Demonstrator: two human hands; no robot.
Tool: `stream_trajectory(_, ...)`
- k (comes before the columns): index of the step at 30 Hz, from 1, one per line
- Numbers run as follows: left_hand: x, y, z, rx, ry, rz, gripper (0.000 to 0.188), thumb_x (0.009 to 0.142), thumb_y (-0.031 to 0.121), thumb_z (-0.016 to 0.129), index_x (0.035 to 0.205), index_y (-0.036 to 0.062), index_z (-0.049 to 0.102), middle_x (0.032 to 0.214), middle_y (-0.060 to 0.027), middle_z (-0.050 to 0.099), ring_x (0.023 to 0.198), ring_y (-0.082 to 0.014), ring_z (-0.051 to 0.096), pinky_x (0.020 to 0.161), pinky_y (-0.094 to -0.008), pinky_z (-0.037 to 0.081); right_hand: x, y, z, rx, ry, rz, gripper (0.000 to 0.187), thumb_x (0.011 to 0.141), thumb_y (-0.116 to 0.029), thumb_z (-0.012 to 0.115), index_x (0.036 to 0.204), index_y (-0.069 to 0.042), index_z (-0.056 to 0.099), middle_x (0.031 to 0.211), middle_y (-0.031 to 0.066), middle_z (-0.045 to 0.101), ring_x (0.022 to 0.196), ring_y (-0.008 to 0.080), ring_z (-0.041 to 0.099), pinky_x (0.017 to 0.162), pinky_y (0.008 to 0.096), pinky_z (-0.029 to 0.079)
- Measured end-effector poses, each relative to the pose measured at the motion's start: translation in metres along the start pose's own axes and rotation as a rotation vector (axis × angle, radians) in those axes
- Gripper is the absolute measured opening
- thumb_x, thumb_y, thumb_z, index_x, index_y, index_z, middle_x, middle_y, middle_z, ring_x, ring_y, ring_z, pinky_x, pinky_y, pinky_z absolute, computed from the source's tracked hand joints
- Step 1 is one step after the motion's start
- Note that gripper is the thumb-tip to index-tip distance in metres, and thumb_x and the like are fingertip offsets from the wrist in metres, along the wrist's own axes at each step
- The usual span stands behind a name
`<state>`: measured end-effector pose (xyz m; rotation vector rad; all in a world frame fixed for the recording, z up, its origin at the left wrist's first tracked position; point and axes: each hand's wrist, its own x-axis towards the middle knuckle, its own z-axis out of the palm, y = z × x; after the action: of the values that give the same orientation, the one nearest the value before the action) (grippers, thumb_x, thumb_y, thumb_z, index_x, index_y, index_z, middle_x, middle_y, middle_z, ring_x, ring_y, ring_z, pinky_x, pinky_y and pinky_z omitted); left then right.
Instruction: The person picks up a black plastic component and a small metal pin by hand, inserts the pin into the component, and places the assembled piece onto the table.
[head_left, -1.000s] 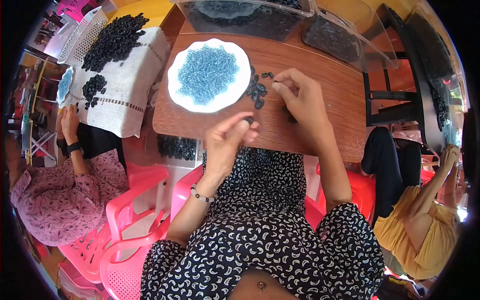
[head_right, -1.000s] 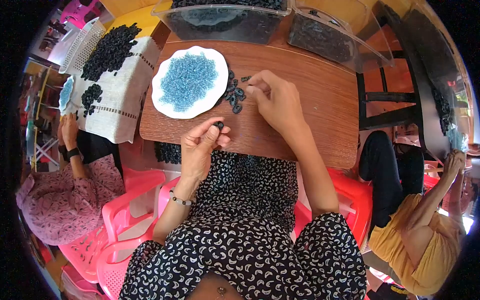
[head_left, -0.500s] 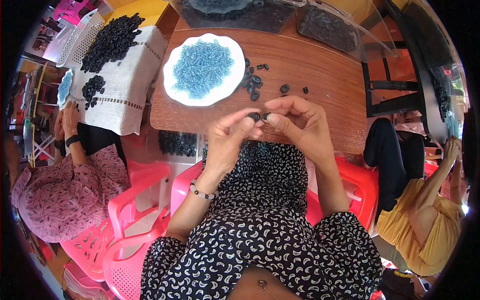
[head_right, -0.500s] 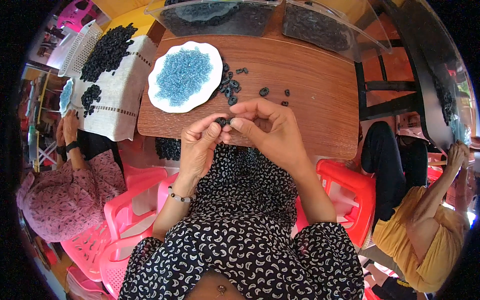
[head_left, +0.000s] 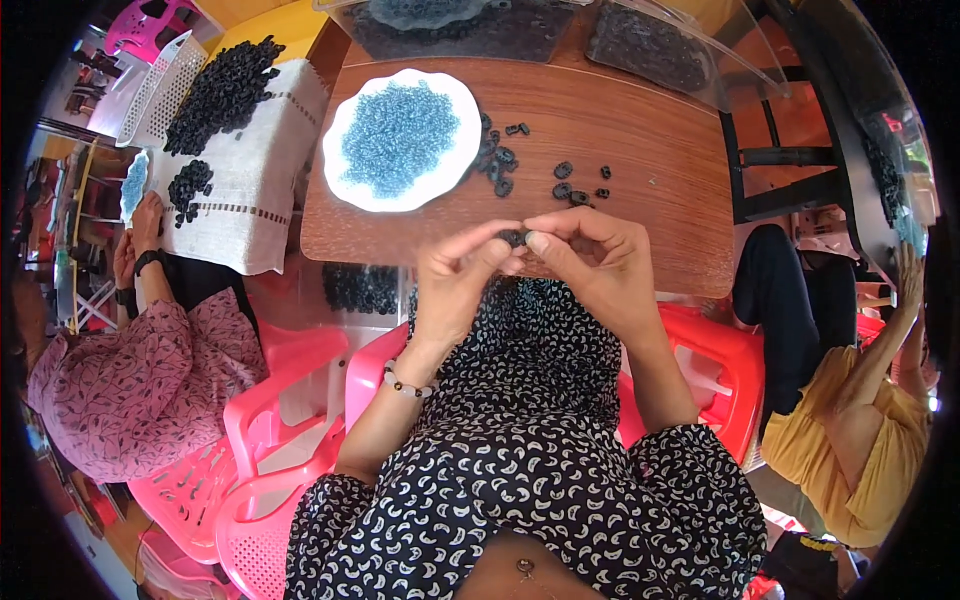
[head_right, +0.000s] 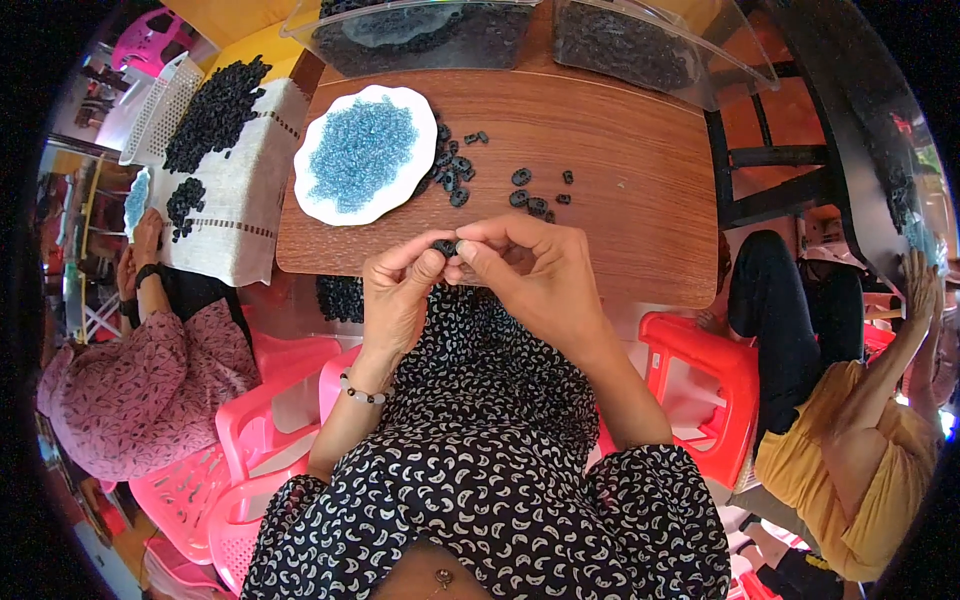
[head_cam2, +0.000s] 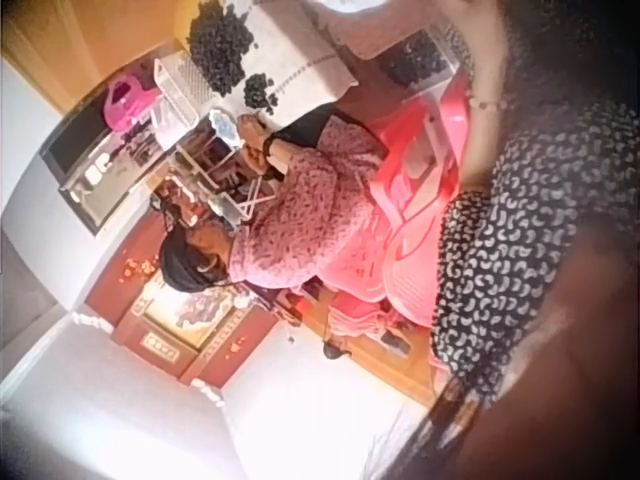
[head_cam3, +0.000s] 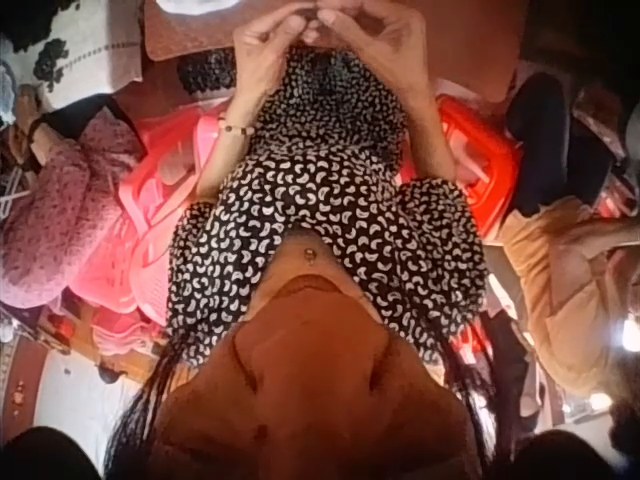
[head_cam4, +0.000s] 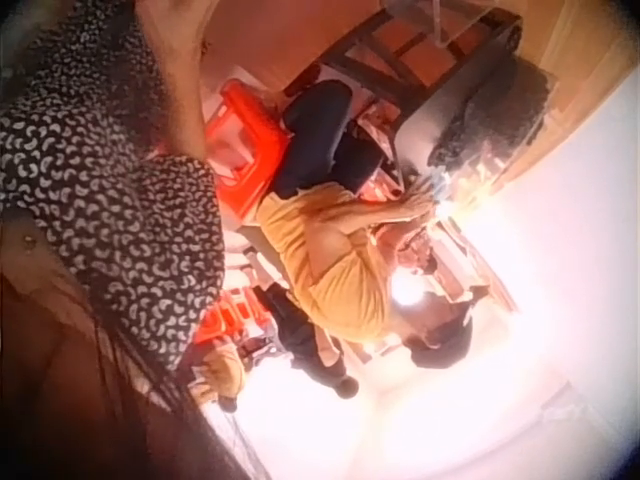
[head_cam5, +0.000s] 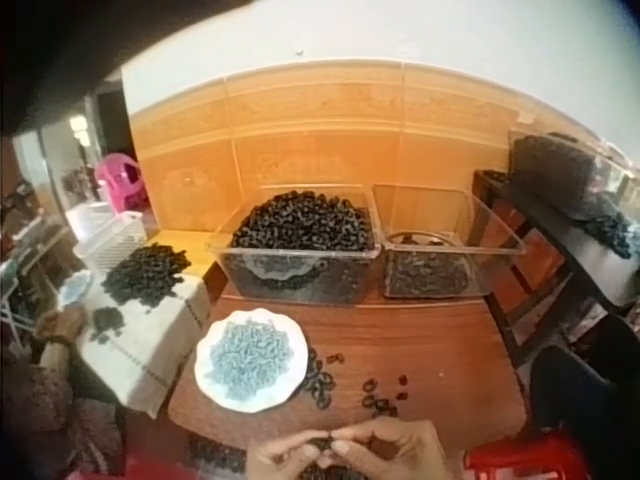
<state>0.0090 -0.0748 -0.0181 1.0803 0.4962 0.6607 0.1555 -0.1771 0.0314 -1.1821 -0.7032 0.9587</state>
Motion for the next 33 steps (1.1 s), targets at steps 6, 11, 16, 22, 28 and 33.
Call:
stream_trajectory(6, -0.001, -0.002, 0.001, 0.061, -0.002, 0.019, 0.024, 0.096, 0.008, 0.068, 0.118, -0.0032, 0.071, 0.101, -0.0098, 0.075, 0.085, -0.0120, 0.068, 0.079, -0.0252, 0.056, -0.003, 0.002, 0.000, -0.090, 0.037, 0.007, 0.015, 0.094, 0.002, 0.068, 0.107, 0.007, 0.070, 0.098, 0.0092, 0.072, 0.089, 0.0136, 0.071, 0.079, 0.0245, 0.058)
stream_trajectory(11, -0.002, -0.002, 0.002, 0.079, 0.012, 0.023, 0.022, 0.097, 0.006, 0.067, 0.116, -0.0035, 0.072, 0.102, -0.0095, 0.074, 0.084, -0.0120, 0.068, 0.078, -0.0252, 0.056, -0.003, 0.002, 0.004, -0.355, 0.094, -0.212, 0.009, 0.090, 0.001, 0.068, 0.098, 0.004, 0.070, 0.084, 0.0097, 0.072, 0.078, 0.0153, 0.073, 0.069, 0.0266, 0.060)
stream_trajectory(16, -0.002, -0.002, 0.001, 0.113, 0.032, 0.043, 0.021, 0.097, 0.003, 0.065, 0.115, -0.0038, 0.072, 0.101, -0.0094, 0.074, 0.084, -0.0121, 0.068, 0.078, -0.0246, 0.056, 0.002, 0.013, 0.002, -0.487, 0.091, -0.328, 0.005, 0.087, -0.001, 0.070, 0.092, 0.001, 0.069, 0.083, 0.0089, 0.071, 0.074, 0.0169, 0.066, 0.062, 0.0292, 0.056)
stream_trajectory(22, -0.003, -0.001, -0.001, 0.145, 0.039, 0.037, 0.020, 0.096, 0.000, 0.064, 0.113, -0.0036, 0.073, 0.102, -0.0098, 0.074, 0.082, -0.0115, 0.068, 0.076, -0.0233, 0.056, 0.004, 0.015, 0.001, -0.529, 0.047, -0.387, 0.007, 0.087, 0.001, 0.069, 0.087, -0.001, 0.063, 0.079, 0.0079, 0.066, 0.076, 0.0198, 0.062, 0.059, 0.0299, 0.054)
stream_trajectory(28, -0.005, -0.001, 0.002, 0.228, 0.011, 0.056, 0.019, 0.096, 0.000, 0.064, 0.112, -0.0042, 0.073, 0.098, -0.0084, 0.071, 0.080, -0.0109, 0.067, 0.073, -0.0228, 0.055, 0.000, 0.018, -0.002, -0.543, 0.002, -0.361, 0.012, 0.085, 0.003, 0.068, 0.085, -0.002, 0.057, 0.078, 0.0092, 0.061, 0.074, 0.0226, 0.059, 0.058, 0.0329, 0.049)
stream_trajectory(33, -0.006, -0.005, 0.002, 0.282, 0.009, 0.082, 0.018, 0.096, -0.001, 0.064, 0.110, -0.0051, 0.073, 0.097, -0.0083, 0.071, 0.078, -0.0107, 0.066, 0.071, -0.0226, 0.054, -0.001, 0.025, -0.002, -0.650, 0.025, -0.463, 0.014, 0.082, 0.005, 0.067, 0.083, -0.003, 0.055, 0.075, 0.0098, 0.057, 0.071, 0.0242, 0.056, 0.059, 0.0348, 0.046)
